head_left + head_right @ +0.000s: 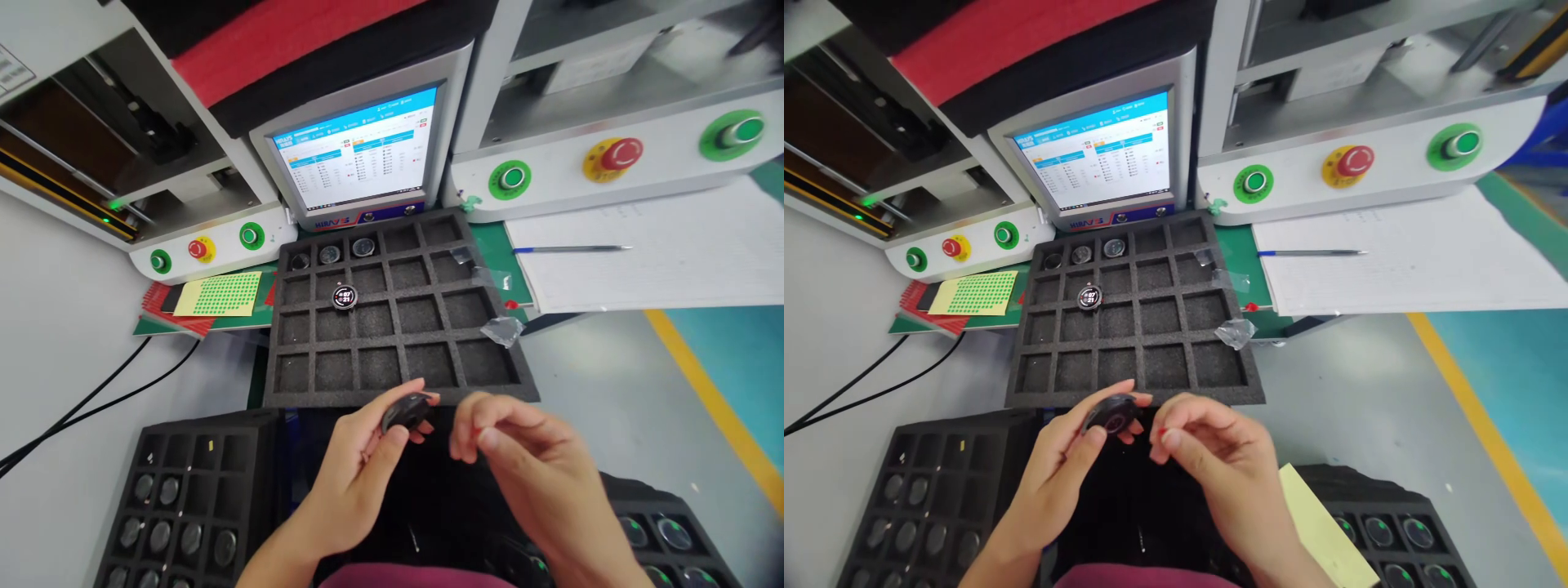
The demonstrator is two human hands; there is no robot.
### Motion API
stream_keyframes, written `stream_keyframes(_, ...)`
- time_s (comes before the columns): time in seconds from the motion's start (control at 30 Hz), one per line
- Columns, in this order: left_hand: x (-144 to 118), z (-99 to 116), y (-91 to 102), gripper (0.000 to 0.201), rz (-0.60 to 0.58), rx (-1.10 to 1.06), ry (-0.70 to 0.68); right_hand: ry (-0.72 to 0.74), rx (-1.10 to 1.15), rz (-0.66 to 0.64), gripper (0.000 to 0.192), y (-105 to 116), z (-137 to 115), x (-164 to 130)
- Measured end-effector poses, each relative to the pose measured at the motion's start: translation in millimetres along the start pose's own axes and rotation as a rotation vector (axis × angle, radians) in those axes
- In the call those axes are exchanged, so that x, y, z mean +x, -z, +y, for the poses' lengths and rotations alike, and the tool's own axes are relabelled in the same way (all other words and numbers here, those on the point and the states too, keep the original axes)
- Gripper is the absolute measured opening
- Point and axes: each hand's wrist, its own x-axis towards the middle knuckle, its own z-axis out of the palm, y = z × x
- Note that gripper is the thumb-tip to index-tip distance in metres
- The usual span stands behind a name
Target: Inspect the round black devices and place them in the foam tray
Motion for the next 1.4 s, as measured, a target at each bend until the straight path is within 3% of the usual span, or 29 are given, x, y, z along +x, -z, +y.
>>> stream_keyframes(0.13,0,-5,4.4,0.031,0.034,-0.089,0.027,0.080,-0.367,0.418,0.025,42,3,24)
stream_keyframes(0.23,-1,-10,7.3,0.031,0.053,-0.100,0.060,0.047,-0.473,0.550,0.026,78,3,49)
stream_keyframes(0.43,-3,-17,9.8,0.033,0.100,-0.091,0.137,-0.149,-0.680,0.485,0.030,117,11,95)
stream_keyframes(0.7,-1,-20,14.4,0.035,0.146,-0.081,0.186,-0.282,-0.930,0.447,0.026,120,24,122)
stream_keyframes(0.87,1,-22,17.1,0.035,0.157,-0.078,0.204,-0.286,-0.943,0.444,0.020,117,24,126)
stream_keyframes(1.03,1,-21,24.6,0.034,0.150,-0.102,0.191,-0.177,-0.917,0.479,0.019,119,8,123)
stream_keyframes(1.13,-1,-21,30.1,0.036,0.184,-0.139,0.188,0.004,-0.965,0.504,0.021,109,-14,118)
stream_keyframes(1.23,-4,-20,35.7,0.042,0.219,-0.204,0.201,0.214,-1.046,0.404,0.019,77,-31,125)
stream_keyframes(1.3,-7,-20,43.0,0.044,0.267,-0.253,0.194,0.337,-1.099,0.208,0.014,39,-33,139)
stream_keyframes(1.4,-8,-21,65.7,0.042,0.396,-0.298,0.124,0.496,-1.166,-0.215,0.010,-35,-18,170)
